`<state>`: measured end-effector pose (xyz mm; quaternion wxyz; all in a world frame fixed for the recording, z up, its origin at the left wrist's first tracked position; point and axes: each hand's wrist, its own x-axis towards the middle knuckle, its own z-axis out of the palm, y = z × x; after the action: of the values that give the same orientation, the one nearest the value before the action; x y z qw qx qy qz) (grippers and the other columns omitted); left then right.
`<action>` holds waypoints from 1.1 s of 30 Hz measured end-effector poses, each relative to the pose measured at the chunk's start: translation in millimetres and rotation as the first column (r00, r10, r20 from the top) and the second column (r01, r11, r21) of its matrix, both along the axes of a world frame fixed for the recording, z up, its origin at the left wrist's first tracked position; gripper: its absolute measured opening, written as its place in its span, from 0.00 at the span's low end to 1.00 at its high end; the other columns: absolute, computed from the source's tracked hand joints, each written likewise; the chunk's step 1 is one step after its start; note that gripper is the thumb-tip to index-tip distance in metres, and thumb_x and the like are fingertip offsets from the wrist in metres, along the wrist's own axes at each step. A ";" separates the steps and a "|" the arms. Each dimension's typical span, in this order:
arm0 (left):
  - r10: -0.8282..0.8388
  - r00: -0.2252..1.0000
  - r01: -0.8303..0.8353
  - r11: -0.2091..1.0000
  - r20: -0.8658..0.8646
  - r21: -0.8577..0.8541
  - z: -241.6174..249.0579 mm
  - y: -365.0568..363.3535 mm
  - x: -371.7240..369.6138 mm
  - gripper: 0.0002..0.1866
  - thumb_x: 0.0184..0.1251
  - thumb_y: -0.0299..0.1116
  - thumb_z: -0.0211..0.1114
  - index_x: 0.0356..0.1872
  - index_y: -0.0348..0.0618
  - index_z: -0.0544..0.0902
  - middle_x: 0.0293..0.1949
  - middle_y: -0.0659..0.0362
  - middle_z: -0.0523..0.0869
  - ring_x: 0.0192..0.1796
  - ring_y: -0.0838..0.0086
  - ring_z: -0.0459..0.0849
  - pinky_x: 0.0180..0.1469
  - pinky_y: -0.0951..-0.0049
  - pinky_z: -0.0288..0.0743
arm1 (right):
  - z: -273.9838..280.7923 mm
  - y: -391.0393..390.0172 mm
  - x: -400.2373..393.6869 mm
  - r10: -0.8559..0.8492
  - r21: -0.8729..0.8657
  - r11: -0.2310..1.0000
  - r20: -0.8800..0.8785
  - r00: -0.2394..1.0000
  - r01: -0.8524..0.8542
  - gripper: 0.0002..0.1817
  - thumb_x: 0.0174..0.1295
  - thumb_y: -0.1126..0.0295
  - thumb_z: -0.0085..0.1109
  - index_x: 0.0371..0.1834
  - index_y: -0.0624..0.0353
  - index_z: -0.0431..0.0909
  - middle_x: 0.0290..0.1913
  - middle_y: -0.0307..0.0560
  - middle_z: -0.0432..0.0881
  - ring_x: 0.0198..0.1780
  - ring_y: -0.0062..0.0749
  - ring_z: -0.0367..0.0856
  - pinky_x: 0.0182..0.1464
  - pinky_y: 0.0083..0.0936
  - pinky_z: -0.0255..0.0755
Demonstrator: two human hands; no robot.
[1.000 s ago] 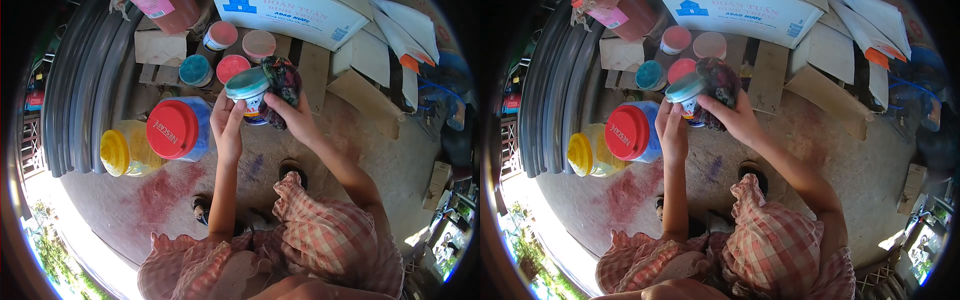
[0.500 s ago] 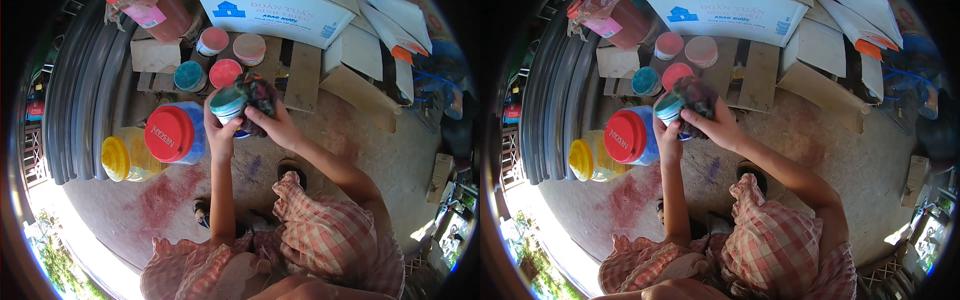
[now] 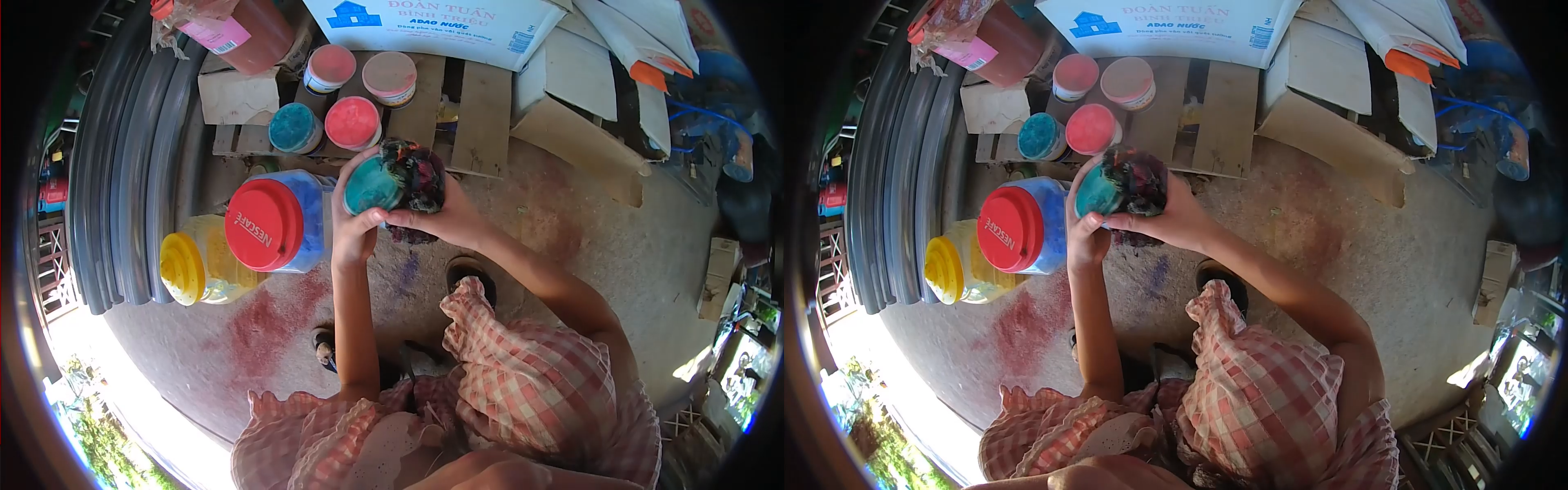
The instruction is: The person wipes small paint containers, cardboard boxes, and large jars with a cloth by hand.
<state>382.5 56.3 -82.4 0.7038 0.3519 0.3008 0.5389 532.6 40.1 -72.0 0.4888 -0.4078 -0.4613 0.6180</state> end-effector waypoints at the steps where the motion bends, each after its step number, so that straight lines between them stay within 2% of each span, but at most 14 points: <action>1: 0.010 1.000 -0.010 1.000 -0.028 -0.010 2.9 -1.5 2.5 0.48 0.39 0.40 0.78 0.62 0.29 0.63 0.56 0.50 0.75 0.58 0.65 0.75 0.62 0.66 0.68 | 3.2 -1.6 5.3 0.029 -0.037 0.999 -0.028 0.999 -0.030 0.46 0.44 0.61 0.77 0.64 0.62 0.60 0.54 0.45 0.75 0.57 0.27 0.73 0.60 0.26 0.66; 3: 0.047 0.994 -0.045 0.999 -0.100 0.019 4.5 -3.9 11.2 0.44 0.46 0.40 0.75 0.62 0.28 0.64 0.55 0.49 0.76 0.56 0.69 0.76 0.60 0.70 0.67 | 4.8 -3.0 15.5 0.025 -0.052 0.998 -0.033 0.999 -0.027 0.46 0.44 0.61 0.77 0.64 0.62 0.60 0.54 0.45 0.75 0.57 0.27 0.73 0.60 0.26 0.66; 6: 0.086 0.851 -0.030 0.993 -0.519 0.114 24.0 -4.2 15.7 0.39 0.53 0.41 0.72 0.61 0.28 0.66 0.51 0.50 0.78 0.52 0.72 0.77 0.56 0.73 0.69 | 3.4 -2.2 27.7 -0.054 0.044 0.998 0.088 0.995 0.050 0.42 0.44 0.61 0.77 0.62 0.63 0.64 0.53 0.46 0.76 0.55 0.27 0.74 0.58 0.26 0.68; 7: 0.038 0.845 -0.002 0.998 -0.534 0.069 31.8 -5.0 16.2 0.36 0.55 0.42 0.72 0.59 0.29 0.68 0.45 0.52 0.81 0.47 0.74 0.78 0.51 0.74 0.71 | 3.7 -0.9 31.2 -0.064 0.098 0.994 0.163 0.985 0.048 0.40 0.45 0.61 0.76 0.61 0.63 0.66 0.52 0.46 0.77 0.54 0.27 0.75 0.56 0.26 0.69; 11: 0.002 0.782 0.166 0.963 -0.623 0.211 8.9 -5.8 18.1 0.33 0.49 0.46 0.75 0.48 0.33 0.72 0.38 0.54 0.81 0.41 0.76 0.77 0.46 0.76 0.72 | -3.1 -2.7 40.2 -0.152 0.190 0.977 0.322 0.935 0.093 0.31 0.50 0.61 0.72 0.56 0.63 0.72 0.45 0.45 0.81 0.49 0.26 0.78 0.52 0.27 0.71; 14: 0.000 0.852 0.117 0.975 -0.524 0.191 -13.4 -11.8 31.0 0.31 0.48 0.46 0.76 0.45 0.35 0.72 0.36 0.56 0.80 0.40 0.77 0.76 0.46 0.76 0.71 | -11.2 -7.5 44.1 -0.200 0.043 0.980 0.237 0.951 0.195 0.27 0.55 0.62 0.68 0.55 0.63 0.73 0.42 0.43 0.81 0.45 0.25 0.79 0.50 0.26 0.72; 18: -0.050 0.825 0.192 0.961 -0.562 0.197 -27.4 -14.6 30.8 0.32 0.52 0.49 0.70 0.49 0.36 0.71 0.42 0.58 0.75 0.50 0.74 0.73 0.53 0.76 0.65 | -7.5 -11.1 55.5 0.043 -0.385 0.923 0.056 0.998 -0.018 0.25 0.62 0.57 0.61 0.57 0.61 0.71 0.49 0.41 0.78 0.47 0.21 0.76 0.51 0.21 0.70; 21: -0.055 0.878 0.202 0.943 -0.475 0.265 -25.6 -14.7 34.5 0.33 0.46 0.53 0.71 0.46 0.35 0.74 0.49 0.53 0.69 0.55 0.65 0.70 0.58 0.68 0.63 | -15.6 -11.4 63.5 0.007 -0.545 0.837 -0.079 0.997 -0.049 0.24 0.65 0.58 0.56 0.59 0.61 0.69 0.51 0.41 0.78 0.50 0.22 0.77 0.54 0.23 0.71; 23: -0.183 0.952 0.228 0.959 -0.246 0.167 -21.9 -23.5 48.5 0.37 0.49 0.55 0.68 0.51 0.36 0.68 0.50 0.52 0.68 0.55 0.66 0.69 0.60 0.66 0.61 | -19.4 -23.6 63.5 -0.170 -0.648 0.755 -0.337 0.926 -0.098 0.22 0.67 0.54 0.50 0.57 0.57 0.72 0.49 0.41 0.80 0.49 0.24 0.79 0.52 0.24 0.73; 24: -0.218 0.973 0.224 0.971 -0.079 0.083 -16.8 -30.2 60.3 0.38 0.50 0.55 0.67 0.53 0.36 0.66 0.51 0.52 0.66 0.55 0.66 0.69 0.60 0.66 0.61 | -48.5 -29.1 72.7 -0.109 -0.564 0.760 -0.599 0.793 -0.322 0.21 0.69 0.54 0.46 0.57 0.56 0.72 0.49 0.40 0.81 0.49 0.26 0.80 0.53 0.26 0.74; 25: -0.132 0.988 0.144 0.974 -0.080 0.177 -19.0 -30.2 67.1 0.43 0.48 0.49 0.71 0.57 0.37 0.56 0.51 0.51 0.63 0.54 0.65 0.70 0.59 0.64 0.64 | -77.7 -34.6 81.8 -0.041 -0.441 0.724 -0.795 0.605 -0.530 0.20 0.71 0.55 0.41 0.57 0.54 0.73 0.49 0.40 0.81 0.50 0.28 0.80 0.53 0.27 0.75; 28: 0.008 0.997 0.014 0.953 -0.072 0.302 -8.2 -31.5 82.5 0.47 0.43 0.46 0.75 0.59 0.42 0.52 0.52 0.51 0.61 0.56 0.64 0.67 0.57 0.61 0.69 | -62.6 -31.0 77.0 -0.187 -0.447 0.756 -0.848 0.496 -0.478 0.20 0.70 0.54 0.42 0.56 0.53 0.73 0.49 0.41 0.81 0.49 0.28 0.81 0.53 0.28 0.75; 29: 0.055 0.983 0.018 0.921 -0.176 0.390 -10.8 -28.5 78.2 0.49 0.38 0.39 0.78 0.57 0.44 0.50 0.52 0.49 0.60 0.57 0.61 0.64 0.56 0.57 0.70 | -46.2 -32.1 77.4 -0.314 -0.541 0.778 -0.774 0.549 -0.318 0.20 0.69 0.52 0.43 0.53 0.52 0.75 0.47 0.41 0.82 0.47 0.29 0.81 0.52 0.30 0.75; 33: 0.439 0.797 0.011 0.676 -0.415 0.737 -14.1 -6.2 77.0 0.49 0.33 0.41 0.80 0.53 0.41 0.52 0.51 0.46 0.60 0.55 0.57 0.65 0.54 0.57 0.70 | -44.4 -3.6 109.9 -0.388 -0.550 0.835 -0.605 0.695 -0.013 0.19 0.68 0.51 0.46 0.50 0.50 0.75 0.45 0.41 0.82 0.45 0.30 0.81 0.49 0.33 0.76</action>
<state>459.5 50.0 -96.6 0.3207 0.6958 0.3045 0.5660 642.5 36.5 -116.4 0.5610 -0.3066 -0.0144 0.7688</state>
